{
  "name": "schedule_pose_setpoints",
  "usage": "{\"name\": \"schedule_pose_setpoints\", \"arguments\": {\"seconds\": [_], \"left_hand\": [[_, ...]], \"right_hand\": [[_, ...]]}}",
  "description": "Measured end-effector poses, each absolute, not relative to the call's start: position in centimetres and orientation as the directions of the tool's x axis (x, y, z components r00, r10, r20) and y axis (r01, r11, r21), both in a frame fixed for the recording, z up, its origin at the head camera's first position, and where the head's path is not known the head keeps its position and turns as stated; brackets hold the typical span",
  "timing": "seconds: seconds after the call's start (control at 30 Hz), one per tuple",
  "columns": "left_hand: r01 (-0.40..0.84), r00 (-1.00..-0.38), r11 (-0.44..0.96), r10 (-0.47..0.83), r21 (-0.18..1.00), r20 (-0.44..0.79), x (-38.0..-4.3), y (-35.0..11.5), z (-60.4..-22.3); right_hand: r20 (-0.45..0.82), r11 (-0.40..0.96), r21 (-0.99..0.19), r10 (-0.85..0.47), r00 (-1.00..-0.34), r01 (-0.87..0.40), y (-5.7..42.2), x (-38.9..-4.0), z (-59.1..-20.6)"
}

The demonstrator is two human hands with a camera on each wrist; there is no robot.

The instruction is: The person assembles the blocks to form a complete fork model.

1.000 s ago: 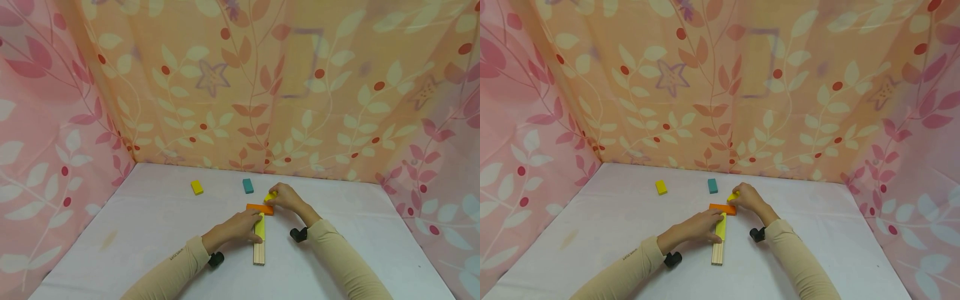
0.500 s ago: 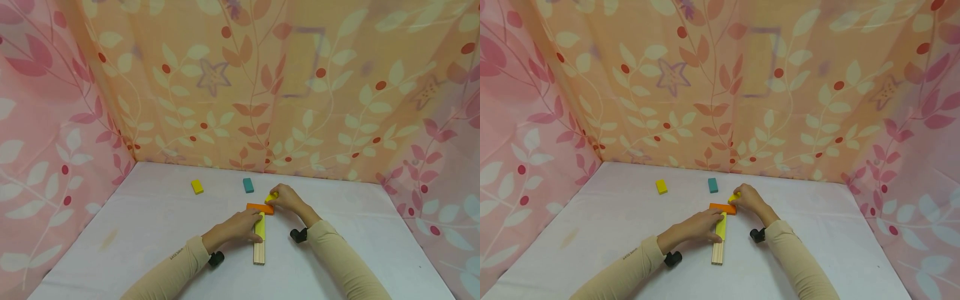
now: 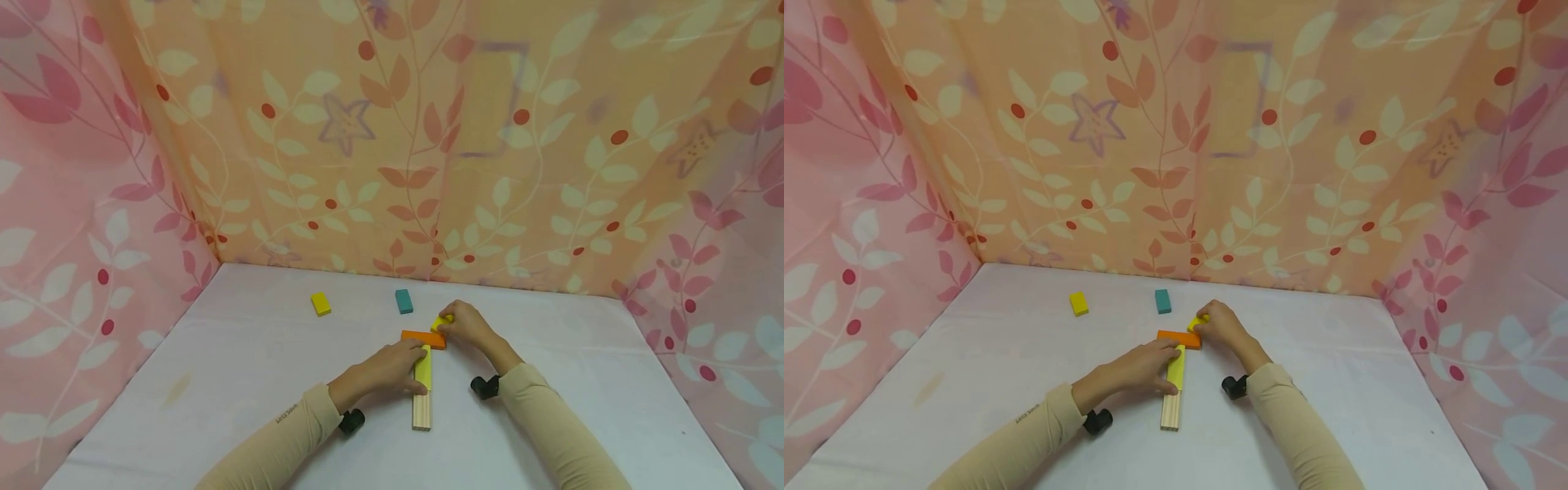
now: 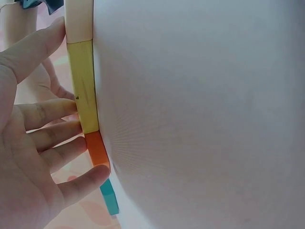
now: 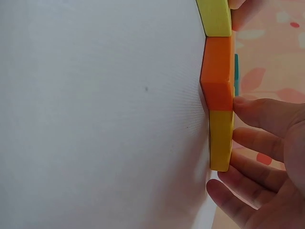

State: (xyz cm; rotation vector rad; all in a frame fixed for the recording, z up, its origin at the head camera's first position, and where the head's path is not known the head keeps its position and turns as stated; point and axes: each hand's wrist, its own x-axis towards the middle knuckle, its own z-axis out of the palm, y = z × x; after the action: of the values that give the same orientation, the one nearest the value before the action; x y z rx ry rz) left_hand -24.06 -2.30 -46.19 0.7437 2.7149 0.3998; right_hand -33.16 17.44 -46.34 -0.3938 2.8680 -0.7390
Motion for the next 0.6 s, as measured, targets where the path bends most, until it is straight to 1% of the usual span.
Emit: {"name": "schedule_pose_setpoints", "arguments": {"seconds": [0.6], "left_hand": [[0.453,-0.820,0.830,0.531,0.326,-0.214,-24.22,-2.27,-46.33]], "right_hand": [[-0.051,0.844,-0.476,-0.306,-0.951,-0.247,17.59,-33.28,-46.83]]}}
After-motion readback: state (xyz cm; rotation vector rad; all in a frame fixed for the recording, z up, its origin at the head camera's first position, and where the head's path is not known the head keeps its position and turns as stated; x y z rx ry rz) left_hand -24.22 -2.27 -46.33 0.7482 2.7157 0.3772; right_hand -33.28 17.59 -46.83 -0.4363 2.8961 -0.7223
